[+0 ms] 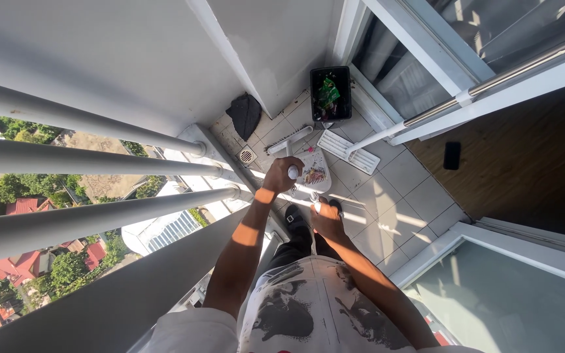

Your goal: The recorder is assembling the various poles and heads of a cleaning mop on a balcony.

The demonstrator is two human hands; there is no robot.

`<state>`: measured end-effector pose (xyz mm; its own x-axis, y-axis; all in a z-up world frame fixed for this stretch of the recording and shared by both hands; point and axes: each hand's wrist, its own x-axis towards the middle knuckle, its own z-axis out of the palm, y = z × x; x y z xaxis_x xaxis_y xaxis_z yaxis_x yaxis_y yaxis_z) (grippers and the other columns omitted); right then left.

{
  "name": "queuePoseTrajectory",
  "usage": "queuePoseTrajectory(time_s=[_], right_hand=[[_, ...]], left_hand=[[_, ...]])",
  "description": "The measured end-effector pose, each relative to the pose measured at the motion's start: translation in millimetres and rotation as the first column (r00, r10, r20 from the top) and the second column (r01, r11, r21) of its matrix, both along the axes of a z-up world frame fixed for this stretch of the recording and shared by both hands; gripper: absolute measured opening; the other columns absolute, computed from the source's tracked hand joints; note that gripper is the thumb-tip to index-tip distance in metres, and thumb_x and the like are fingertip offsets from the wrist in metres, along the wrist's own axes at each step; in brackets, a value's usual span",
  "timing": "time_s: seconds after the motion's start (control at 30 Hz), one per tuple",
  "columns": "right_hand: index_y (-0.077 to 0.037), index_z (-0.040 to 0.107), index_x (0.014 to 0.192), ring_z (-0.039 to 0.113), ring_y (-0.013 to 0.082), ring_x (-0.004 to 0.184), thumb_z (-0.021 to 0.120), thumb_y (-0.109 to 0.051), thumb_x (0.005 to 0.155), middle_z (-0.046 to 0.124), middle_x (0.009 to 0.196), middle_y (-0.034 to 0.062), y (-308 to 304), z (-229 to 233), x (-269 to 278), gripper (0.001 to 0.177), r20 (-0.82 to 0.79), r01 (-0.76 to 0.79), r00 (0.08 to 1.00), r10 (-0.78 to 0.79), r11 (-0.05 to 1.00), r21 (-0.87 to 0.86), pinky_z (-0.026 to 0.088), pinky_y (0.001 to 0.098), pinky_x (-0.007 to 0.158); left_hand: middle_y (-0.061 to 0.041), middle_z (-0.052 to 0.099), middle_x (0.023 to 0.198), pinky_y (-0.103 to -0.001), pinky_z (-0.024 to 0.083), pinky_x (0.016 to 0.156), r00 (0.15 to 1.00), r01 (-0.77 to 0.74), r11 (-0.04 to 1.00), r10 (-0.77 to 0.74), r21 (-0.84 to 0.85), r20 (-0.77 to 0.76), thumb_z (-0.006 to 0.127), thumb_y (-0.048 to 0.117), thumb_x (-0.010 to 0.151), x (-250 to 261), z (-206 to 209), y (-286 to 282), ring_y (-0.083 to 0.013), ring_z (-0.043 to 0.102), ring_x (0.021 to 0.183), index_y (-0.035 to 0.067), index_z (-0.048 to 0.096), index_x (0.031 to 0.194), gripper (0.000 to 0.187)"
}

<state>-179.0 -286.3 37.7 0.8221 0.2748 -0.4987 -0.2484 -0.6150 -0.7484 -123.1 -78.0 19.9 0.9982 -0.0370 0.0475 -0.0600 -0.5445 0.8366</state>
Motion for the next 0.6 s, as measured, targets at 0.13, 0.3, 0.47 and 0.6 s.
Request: queuePoseTrajectory(time_s=[0.13, 0.3, 0.47, 0.6], right_hand=[[-0.004, 0.062, 0.115, 0.069, 0.0269, 0.046, 0.06, -0.024, 0.096, 0.067, 0.058, 0.014, 0.8, 2.8, 2.7, 0.027, -0.056, 0.012, 0.998, -0.013, 0.999, -0.031, 0.059, 0.0391, 0.055], [-0.002, 0.06, 0.119, 0.07, 0.0283, 0.047, 0.057, -0.022, 0.096, 0.066, 0.06, 0.0177, 1.7, 5.3, 6.2, 0.031, -0.066, 0.049, 0.997, -0.048, 0.999, 0.012, 0.059, 0.0417, 0.051], [0.0, 0.061, 0.115, 0.069, 0.0282, 0.048, 0.059, -0.022, 0.095, 0.067, 0.06, 0.0173, 0.4, -23.5, 7.5, 0.03, 0.001, -0.017, 1.0, 0.017, 0.997, -0.069, 0.058, 0.0402, 0.052], [0.002, 0.058, 0.117, 0.069, 0.027, 0.044, 0.058, -0.021, 0.095, 0.067, 0.059, 0.0167, -2.4, -35.5, 5.0, 0.032, 0.034, -0.022, 0.999, 0.023, 0.999, -0.025, 0.059, 0.0378, 0.048]], left_hand=[[-0.013, 0.077, 0.094, -0.038, 0.059, 0.077, 0.997, 0.076, 0.997, -0.076, -0.012, 0.01, 0.068, -0.004, 0.066, -14.9, -38.3, -6.1, -0.032, 0.075, 0.085, 0.005, 0.072, 0.081, 0.018], [-0.012, 0.076, 0.087, -0.039, 0.059, 0.072, 0.98, 0.169, 0.985, -0.164, 0.038, -0.111, 0.071, 0.0, 0.065, -34.2, -24.3, -6.5, -0.0309, 0.073, 0.078, 0.008, 0.075, 0.085, 0.022], [-0.009, 0.077, 0.082, -0.037, 0.059, 0.07, 0.971, 0.199, 0.976, -0.185, 0.088, -0.149, 0.071, 0.002, 0.07, -51.8, 16.9, -4.6, -0.0288, 0.074, 0.075, 0.008, 0.074, 0.078, 0.011], [-0.009, 0.079, 0.087, -0.036, 0.059, 0.069, 0.993, 0.023, 0.999, -0.028, -0.039, -0.111, 0.066, -0.001, 0.071, -50.0, 42.2, -4.0, -0.0271, 0.076, 0.076, 0.006, 0.073, 0.077, 0.012]])
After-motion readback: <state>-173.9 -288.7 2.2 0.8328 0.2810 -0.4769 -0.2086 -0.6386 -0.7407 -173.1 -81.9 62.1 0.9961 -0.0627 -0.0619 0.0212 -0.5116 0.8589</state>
